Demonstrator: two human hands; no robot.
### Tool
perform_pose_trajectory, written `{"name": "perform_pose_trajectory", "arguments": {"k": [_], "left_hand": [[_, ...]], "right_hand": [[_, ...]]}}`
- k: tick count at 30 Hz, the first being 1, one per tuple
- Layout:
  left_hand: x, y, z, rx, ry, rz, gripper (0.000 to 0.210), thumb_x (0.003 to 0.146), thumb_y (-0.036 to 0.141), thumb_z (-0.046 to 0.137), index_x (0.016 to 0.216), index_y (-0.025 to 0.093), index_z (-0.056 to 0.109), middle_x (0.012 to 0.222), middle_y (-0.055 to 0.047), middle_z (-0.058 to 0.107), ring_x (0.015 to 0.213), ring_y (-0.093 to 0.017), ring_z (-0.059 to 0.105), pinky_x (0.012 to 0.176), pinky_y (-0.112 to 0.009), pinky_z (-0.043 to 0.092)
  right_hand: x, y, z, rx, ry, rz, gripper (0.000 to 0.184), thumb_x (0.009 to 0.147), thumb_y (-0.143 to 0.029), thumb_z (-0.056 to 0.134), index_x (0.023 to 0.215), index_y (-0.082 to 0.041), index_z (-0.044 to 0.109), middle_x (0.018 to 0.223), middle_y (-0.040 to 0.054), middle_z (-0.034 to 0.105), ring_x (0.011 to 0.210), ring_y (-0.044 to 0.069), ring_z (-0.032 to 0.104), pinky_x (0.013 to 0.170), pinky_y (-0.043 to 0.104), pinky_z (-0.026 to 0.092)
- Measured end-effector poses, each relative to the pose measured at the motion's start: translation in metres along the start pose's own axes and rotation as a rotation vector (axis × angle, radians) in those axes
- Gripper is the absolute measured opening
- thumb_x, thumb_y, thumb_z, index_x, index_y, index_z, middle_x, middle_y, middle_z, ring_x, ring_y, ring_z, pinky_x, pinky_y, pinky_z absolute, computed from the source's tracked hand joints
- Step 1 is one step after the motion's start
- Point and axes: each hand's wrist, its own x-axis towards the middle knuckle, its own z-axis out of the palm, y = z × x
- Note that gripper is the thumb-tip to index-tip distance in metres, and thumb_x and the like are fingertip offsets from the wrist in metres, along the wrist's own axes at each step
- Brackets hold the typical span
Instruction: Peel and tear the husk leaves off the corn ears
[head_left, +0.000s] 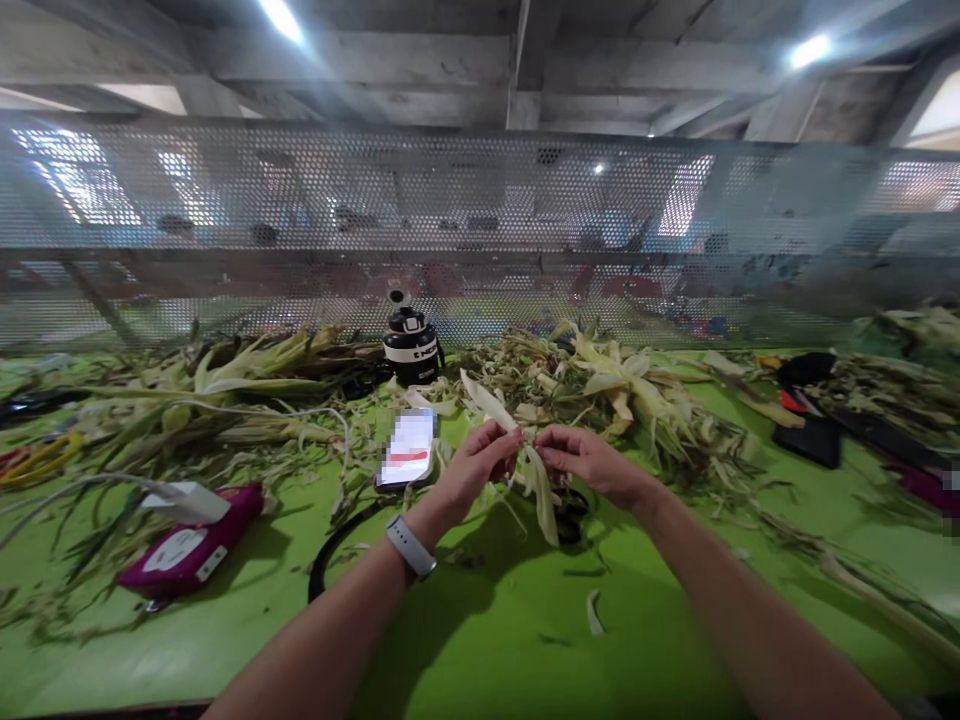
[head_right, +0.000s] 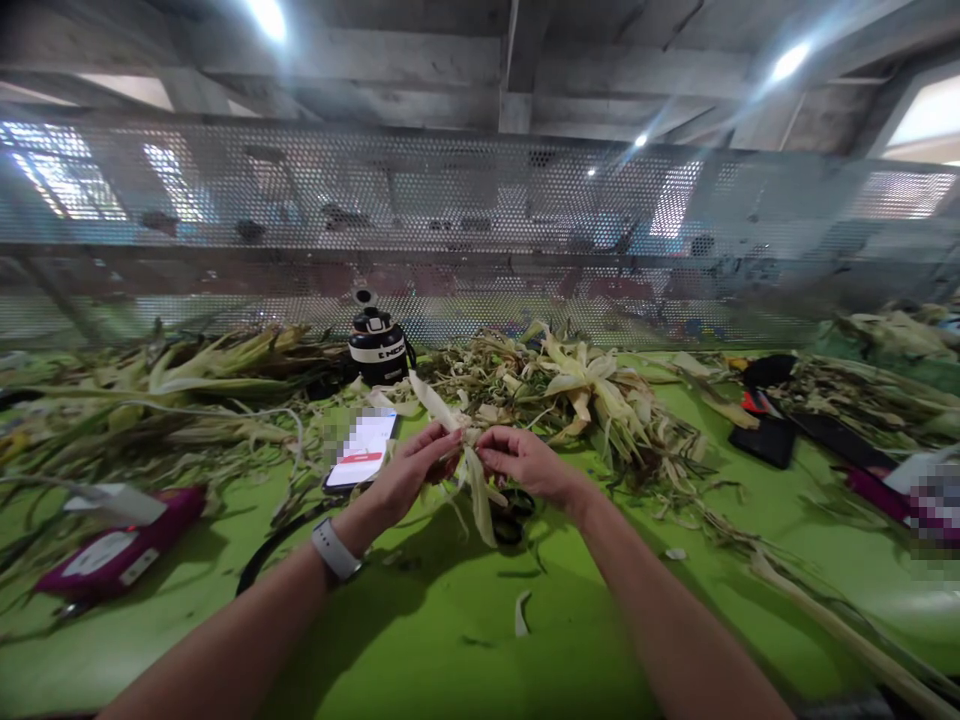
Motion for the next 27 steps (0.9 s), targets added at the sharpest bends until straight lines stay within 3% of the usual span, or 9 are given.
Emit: {"name": "perform_pose_trajectory", "arguments": {"k": [5,13,21,27], "left_hand": [[-0.0012,0.0037,-0.0006,0.047,-0.114,-0.008,0.036,0.073,0.047,0.065,0.064,0.016,0.050,0.051,0.007,0.038,0.047,-0.005,0.028,0.045,-0.021,0.019],[-0.0024,0.0051,0.0029,0.051,-0.026,-0.011,0.037,0.067,0.049,0.070,0.064,0.015,0.055,0.049,0.008,0.033,0.046,-0.005,0.021,0.045,-0.023,0.013],[-0.0013,0.0049,0.0007,-0.036,-0.041,-0.005,0.034,0.070,0.046,0.068,0.063,0.015,0.057,0.051,0.006,0.035,0.047,-0.006,0.026,0.046,-0.022,0.017],[0.0004,0.0016,-0.0008,-0.012,-0.014,0.016,0.039,0.069,0.050,0.068,0.060,0.015,0.054,0.049,0.008,0.027,0.046,-0.005,0.020,0.045,-0.023,0.012]], "right_hand": [[-0.0012,-0.0034,0.0011,0.024,0.018,0.010,0.036,0.072,-0.047,0.069,0.082,-0.015,0.058,0.065,-0.0039,0.049,0.056,0.008,0.041,0.054,0.022,0.034],[-0.0039,-0.0051,0.0036,-0.014,0.025,0.022,0.029,0.077,-0.042,0.065,0.086,-0.016,0.060,0.075,-0.0019,0.051,0.063,0.008,0.043,0.058,0.021,0.037],[-0.0017,-0.0038,0.0024,0.009,0.070,-0.005,0.038,0.072,-0.052,0.067,0.078,-0.017,0.054,0.064,-0.0056,0.042,0.054,0.006,0.035,0.049,0.020,0.030],[0.0047,0.0031,0.0014,-0.120,0.096,-0.104,0.044,0.068,-0.058,0.066,0.079,-0.016,0.057,0.064,-0.0041,0.047,0.057,0.008,0.039,0.052,0.022,0.033]]}}
